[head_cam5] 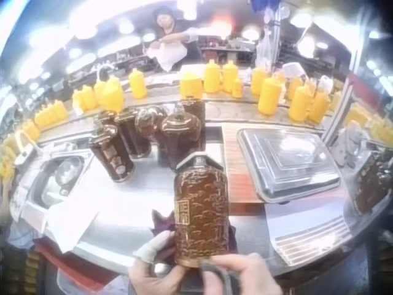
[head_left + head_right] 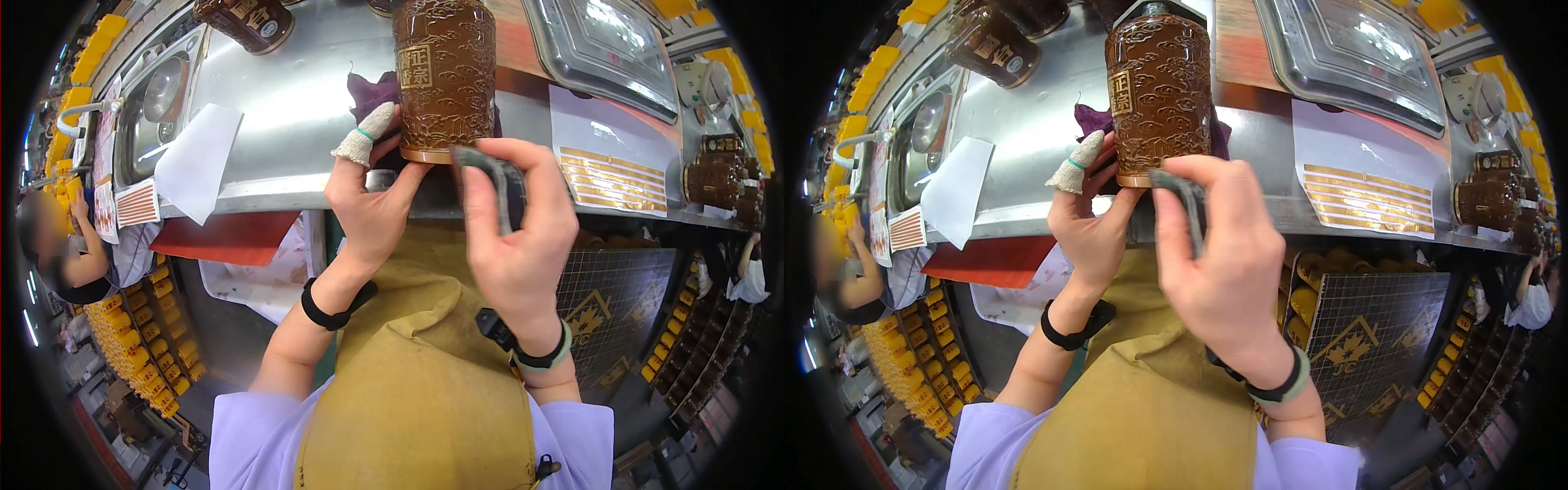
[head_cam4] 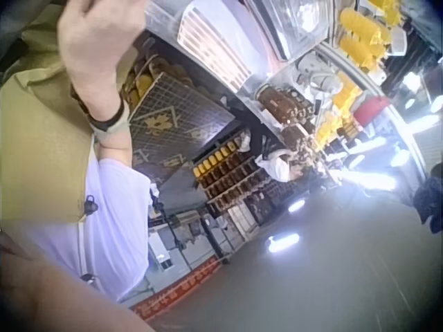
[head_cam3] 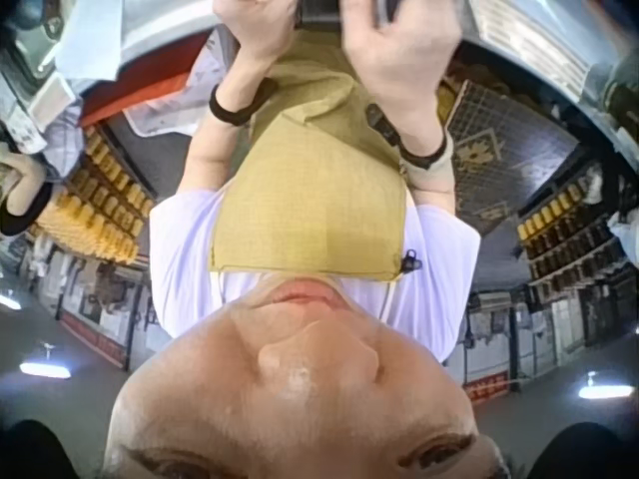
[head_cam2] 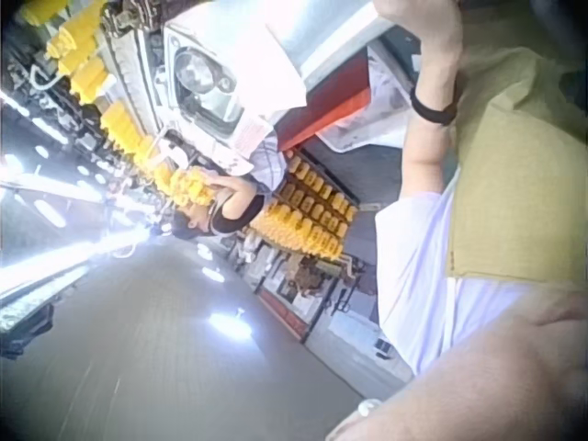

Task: Wiping glass bottles with a cloth and applying labels in an industrial production setting.

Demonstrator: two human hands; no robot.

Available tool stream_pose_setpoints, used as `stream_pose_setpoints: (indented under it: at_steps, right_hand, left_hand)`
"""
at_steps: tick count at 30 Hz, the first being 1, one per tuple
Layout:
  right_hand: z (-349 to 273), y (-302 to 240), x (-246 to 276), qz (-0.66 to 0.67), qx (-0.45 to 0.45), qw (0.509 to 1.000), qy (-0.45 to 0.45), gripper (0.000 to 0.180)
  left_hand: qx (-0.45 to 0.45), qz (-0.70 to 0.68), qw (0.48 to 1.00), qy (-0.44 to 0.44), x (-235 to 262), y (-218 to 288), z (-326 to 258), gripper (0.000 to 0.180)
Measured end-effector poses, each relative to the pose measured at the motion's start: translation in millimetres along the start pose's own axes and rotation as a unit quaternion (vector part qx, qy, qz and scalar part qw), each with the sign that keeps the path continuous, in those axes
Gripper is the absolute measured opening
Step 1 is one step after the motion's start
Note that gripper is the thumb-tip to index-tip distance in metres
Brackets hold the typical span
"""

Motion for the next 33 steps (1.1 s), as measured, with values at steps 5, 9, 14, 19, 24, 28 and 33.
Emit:
stream_pose_setpoints:
  at_steps: [5,9,14,19,24,28,33]
  right_hand:
    - [-3,-9,-24,-0.048,0.004,0.999,-0.004,0.017]
    - [-5,-1,-8,-0.073,-0.01,0.996,0.052,0.02]
    - [-7,9,-2,-0.082,-0.037,0.995,0.052,0.02]
    - [-9,17,2,-0.075,-0.061,0.994,0.059,0.019]
    - [-13,32,9,-0.082,-0.086,0.991,0.059,0.018]
    - [-17,56,16,-0.034,-0.136,0.988,0.065,0.019]
    - [-23,82,11,0.105,-0.195,0.973,0.06,0.019]
  left_hand:
    - [0.013,0.013,1.0,-0.001,2,1,0,0.058]
    - [-0.011,0.008,1.0,-0.005,2,2,2,0.059]
    - [-0.005,0.016,1.0,-0.011,1,0,3,0.061]
    - [-0.007,0.014,1.0,-0.011,0,2,4,0.062]
    - [-0.038,0.041,0.998,0.005,0,12,5,0.057]
    - [-0.242,0.153,0.956,-0.067,-14,39,4,0.043]
    - [-0.238,0.078,0.968,-0.024,-10,32,1,0.034]
Point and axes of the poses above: each hand's wrist, its own z-axis towards the middle knuckle, its own x-axis out of the back of the hand, y = z × x, the point moved 8 cm from there along z, towards the middle knuckle, and after that the axes turned 6 degrees about -z, right-handed, at the moved point
